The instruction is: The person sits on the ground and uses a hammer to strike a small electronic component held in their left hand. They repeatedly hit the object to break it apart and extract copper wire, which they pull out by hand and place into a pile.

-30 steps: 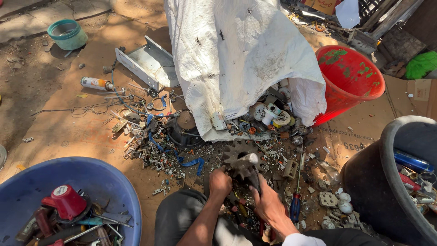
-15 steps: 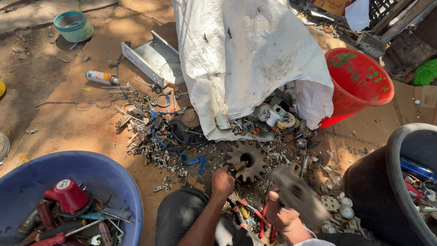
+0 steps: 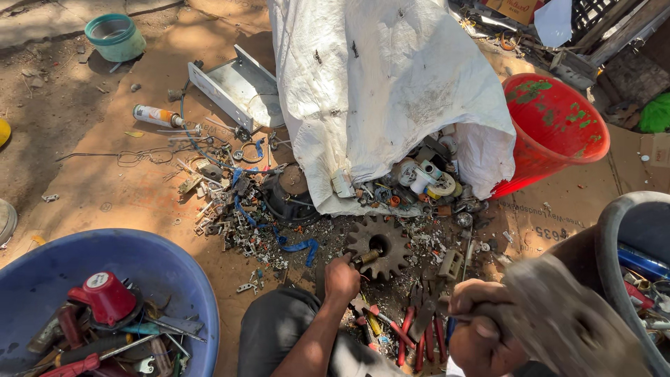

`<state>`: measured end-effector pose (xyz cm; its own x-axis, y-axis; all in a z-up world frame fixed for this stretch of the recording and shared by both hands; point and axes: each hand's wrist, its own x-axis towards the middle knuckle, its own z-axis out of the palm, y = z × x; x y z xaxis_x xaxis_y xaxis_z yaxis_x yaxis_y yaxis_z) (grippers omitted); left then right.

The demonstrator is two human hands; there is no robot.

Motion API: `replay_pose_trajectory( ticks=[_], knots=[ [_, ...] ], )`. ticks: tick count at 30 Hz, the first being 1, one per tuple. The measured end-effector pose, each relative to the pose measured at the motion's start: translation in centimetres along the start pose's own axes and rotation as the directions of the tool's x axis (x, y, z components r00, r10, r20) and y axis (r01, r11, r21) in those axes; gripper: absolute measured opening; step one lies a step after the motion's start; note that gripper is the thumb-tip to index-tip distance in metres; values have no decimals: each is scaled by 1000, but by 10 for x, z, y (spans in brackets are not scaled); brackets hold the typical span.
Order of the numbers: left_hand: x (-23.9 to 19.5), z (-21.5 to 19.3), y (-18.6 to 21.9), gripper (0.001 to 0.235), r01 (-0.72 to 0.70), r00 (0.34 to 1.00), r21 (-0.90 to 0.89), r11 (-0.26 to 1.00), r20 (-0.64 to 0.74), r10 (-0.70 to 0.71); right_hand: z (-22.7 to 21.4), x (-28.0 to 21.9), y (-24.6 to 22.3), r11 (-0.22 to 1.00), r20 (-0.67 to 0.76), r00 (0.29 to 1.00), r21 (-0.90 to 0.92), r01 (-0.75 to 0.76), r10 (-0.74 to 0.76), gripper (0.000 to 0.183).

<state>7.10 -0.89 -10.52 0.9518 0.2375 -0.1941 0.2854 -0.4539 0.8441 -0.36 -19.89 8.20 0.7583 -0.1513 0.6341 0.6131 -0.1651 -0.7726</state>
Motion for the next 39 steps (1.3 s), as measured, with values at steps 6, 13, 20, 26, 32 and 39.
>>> replay_pose_trajectory(
  ticks=[6,13,20,26,32,39],
  knots=[
    [2,-6,6,54,153,970,85,984,179,-166,16,-37,60,469,210,594,-822,-323,777,36],
    [-1,-22,27,38,155,981,-25,988,122,-151,26,-11,7,303,40,525,-852,-427,850,38],
    [-11,-21,22,38,198,972,-38,980,139,-191,15,17,-29,972,-55,987,-173,-160,152,20],
    [-11,-13,11,37,120,986,-13,993,118,-118,29,-12,34,327,99,510,-865,-381,855,33],
    [-15,-29,26,34,153,983,2,988,104,-152,25,-19,36,391,48,561,-765,-512,827,37],
    [-16,-53,62,39,435,895,-67,898,139,-424,15,-24,36,493,53,589,-610,-620,807,37]
  ],
)
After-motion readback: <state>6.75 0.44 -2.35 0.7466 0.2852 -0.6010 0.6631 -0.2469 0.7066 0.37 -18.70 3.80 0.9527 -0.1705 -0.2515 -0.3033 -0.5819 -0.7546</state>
